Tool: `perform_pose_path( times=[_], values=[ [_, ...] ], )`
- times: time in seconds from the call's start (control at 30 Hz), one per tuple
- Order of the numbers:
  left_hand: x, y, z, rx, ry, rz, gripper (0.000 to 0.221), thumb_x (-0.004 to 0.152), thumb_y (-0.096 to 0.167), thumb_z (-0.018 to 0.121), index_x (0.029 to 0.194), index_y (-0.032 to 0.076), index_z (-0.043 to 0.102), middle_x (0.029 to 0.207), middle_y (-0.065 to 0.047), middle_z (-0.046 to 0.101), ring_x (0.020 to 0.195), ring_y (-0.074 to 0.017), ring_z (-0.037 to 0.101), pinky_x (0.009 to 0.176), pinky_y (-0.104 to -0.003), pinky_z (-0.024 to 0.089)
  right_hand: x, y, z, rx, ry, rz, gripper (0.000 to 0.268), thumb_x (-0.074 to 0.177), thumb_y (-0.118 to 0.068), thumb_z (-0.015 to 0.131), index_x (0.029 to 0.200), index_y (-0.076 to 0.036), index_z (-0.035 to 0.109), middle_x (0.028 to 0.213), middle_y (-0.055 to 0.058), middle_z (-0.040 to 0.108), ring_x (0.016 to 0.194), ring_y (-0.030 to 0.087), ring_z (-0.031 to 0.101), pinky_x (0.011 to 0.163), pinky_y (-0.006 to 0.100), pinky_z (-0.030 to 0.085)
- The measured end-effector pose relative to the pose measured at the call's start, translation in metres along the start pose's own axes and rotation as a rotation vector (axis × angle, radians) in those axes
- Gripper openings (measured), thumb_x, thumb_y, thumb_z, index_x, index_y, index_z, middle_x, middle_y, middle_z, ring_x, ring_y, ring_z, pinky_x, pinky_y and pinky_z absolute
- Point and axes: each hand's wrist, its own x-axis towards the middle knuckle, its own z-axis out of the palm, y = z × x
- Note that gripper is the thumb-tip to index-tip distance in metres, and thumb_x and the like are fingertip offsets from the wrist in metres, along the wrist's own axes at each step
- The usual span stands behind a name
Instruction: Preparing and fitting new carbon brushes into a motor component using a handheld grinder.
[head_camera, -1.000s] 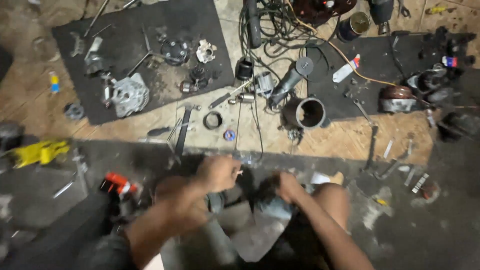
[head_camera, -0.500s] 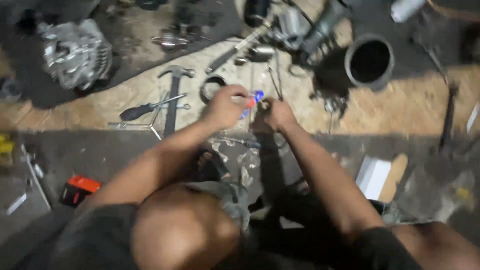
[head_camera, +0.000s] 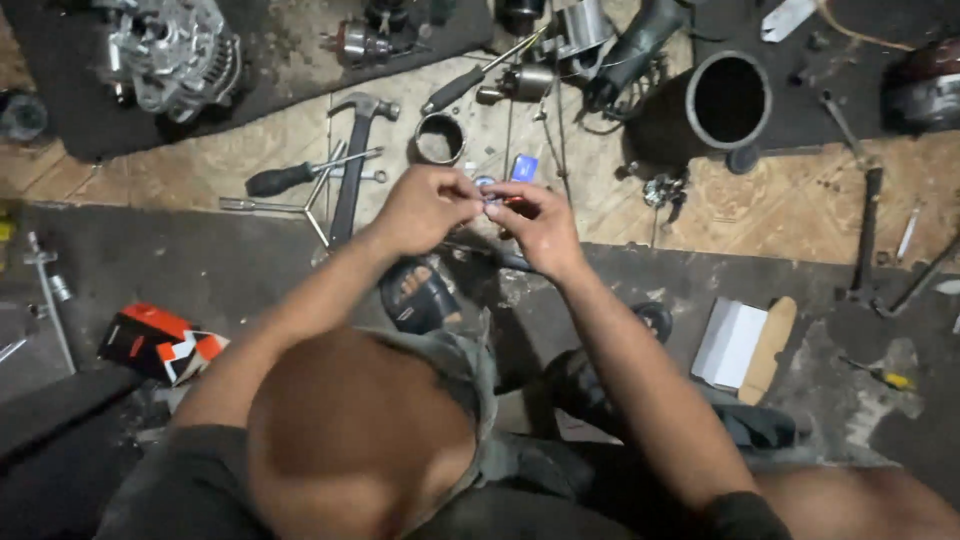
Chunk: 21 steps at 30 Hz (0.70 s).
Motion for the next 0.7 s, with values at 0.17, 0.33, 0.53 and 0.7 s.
perform_pose_path(
  times=[0.17, 0.33, 0.53, 0.7],
  values=[
    [-0.043, -0.011, -0.003, -0.117, -0.028, -0.046, 0.059, 0.079, 0.014, 0.088, 0.129, -0.005, 0.065, 0.125, -0.035, 0.065, 0.119, -0.0379, 0.065, 0.096, -0.045, 0.057, -0.003, 0.036, -0.005, 0.063, 0.053, 0.029, 0.017, 0.095, -0.012, 0.077, 0.111, -0.007, 0.076, 0.092, 0.005, 0.071, 0.083, 0.012, 0.064, 0.074, 0.027, 0.06],
    [-0.06, 0.154, 0.0, 1.001, -0.23, -0.319, 0.031, 0.096, 0.029, 0.057, 0.095, 0.008, 0.081, 0.088, -0.014, 0.08, 0.092, -0.0322, 0.078, 0.078, -0.045, 0.061, 0.028, 0.039, -0.057, 0.071, 0.049, 0.12, 0.011, 0.1, -0.009, 0.069, 0.108, -0.002, 0.073, 0.084, 0.006, 0.067, 0.077, 0.014, 0.061, 0.07, 0.026, 0.054],
    [-0.046, 0.294, -0.011, 0.913, -0.259, -0.482, 0.026, 0.088, 0.027, 0.06, 0.096, 0.015, 0.081, 0.087, -0.007, 0.083, 0.089, -0.0257, 0.08, 0.078, -0.039, 0.062, 0.096, 0.027, -0.105, 0.062, -0.053, 0.204, 0.017, 0.097, -0.005, 0.068, 0.114, -0.003, 0.071, 0.085, 0.007, 0.068, 0.078, 0.014, 0.062, 0.073, 0.027, 0.055],
    [-0.044, 0.29, -0.017, 0.821, -0.206, -0.661, 0.025, 0.082, 0.026, 0.062, 0.096, 0.021, 0.082, 0.087, -0.001, 0.086, 0.087, -0.0201, 0.082, 0.078, -0.035, 0.062, 0.109, 0.017, -0.091, 0.054, -0.219, 0.249, 0.024, 0.095, -0.001, 0.068, 0.119, -0.004, 0.069, 0.086, 0.007, 0.069, 0.079, 0.014, 0.064, 0.075, 0.028, 0.057]
  ],
)
